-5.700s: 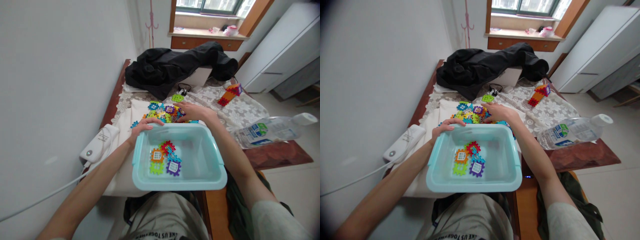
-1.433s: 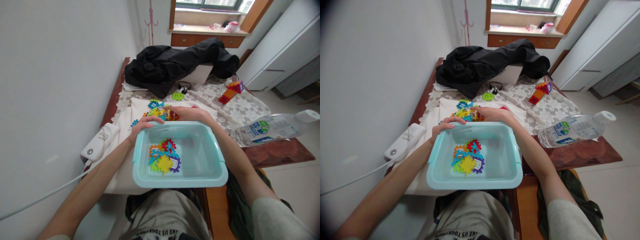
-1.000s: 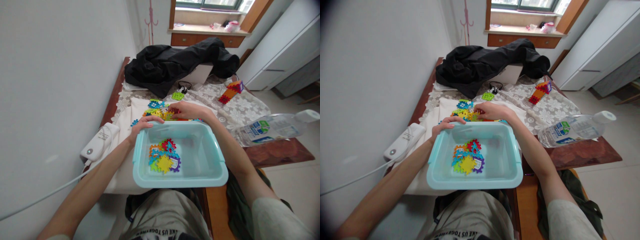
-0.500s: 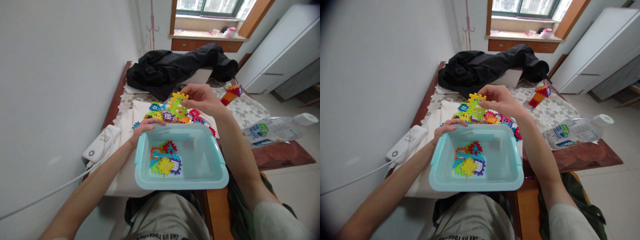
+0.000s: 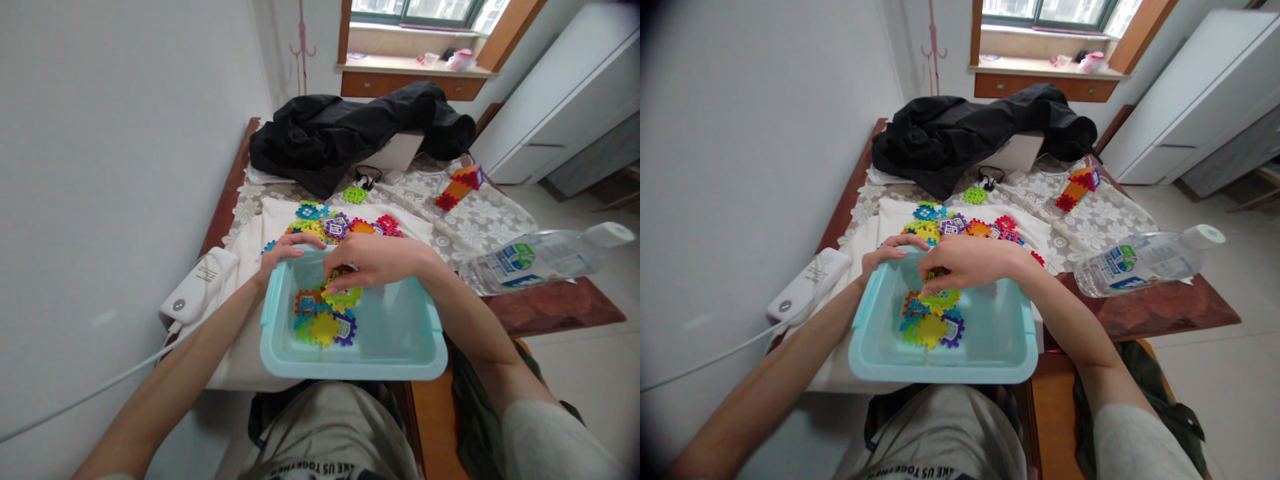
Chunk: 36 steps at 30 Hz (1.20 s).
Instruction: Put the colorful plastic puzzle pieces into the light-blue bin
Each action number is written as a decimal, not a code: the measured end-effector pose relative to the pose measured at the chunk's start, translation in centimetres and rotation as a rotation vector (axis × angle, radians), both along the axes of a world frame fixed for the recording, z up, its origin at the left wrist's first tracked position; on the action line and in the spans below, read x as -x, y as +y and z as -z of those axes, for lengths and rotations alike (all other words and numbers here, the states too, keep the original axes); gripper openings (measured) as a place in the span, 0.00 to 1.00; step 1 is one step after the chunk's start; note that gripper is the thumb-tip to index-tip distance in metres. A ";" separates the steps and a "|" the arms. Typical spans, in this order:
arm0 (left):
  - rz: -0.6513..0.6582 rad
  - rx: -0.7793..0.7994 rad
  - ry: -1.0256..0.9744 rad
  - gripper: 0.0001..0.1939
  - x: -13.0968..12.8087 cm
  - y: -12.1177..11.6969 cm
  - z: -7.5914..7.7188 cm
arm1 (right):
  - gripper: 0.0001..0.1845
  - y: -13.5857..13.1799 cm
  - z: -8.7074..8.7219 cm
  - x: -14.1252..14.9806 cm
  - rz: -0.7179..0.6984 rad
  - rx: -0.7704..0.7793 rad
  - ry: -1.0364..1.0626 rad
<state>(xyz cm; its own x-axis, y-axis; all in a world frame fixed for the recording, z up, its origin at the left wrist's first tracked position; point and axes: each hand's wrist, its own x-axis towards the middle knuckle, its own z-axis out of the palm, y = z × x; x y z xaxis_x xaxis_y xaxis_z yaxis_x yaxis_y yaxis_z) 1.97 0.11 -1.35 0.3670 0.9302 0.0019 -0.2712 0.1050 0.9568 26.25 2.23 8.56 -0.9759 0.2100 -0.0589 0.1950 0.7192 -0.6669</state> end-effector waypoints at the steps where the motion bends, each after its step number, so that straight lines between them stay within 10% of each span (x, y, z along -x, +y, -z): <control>1: 0.013 -0.004 -0.012 0.17 0.0 0.0 0.0 | 0.13 0.1 0.1 0.0 0.002 0.003 -0.002; 36: 0.023 0.046 -0.052 0.14 -0.4 -0.4 -0.8 | 0.10 0.1 0.3 -0.2 -0.056 0.105 0.039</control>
<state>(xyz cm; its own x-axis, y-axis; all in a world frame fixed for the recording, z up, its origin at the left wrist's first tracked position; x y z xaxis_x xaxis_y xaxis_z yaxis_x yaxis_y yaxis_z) 2.41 -0.32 -0.54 0.3886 0.9212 -0.0208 -0.3179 0.1552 0.9354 26.43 2.34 8.22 -0.9880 0.1493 -0.0397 0.1288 0.6542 -0.7453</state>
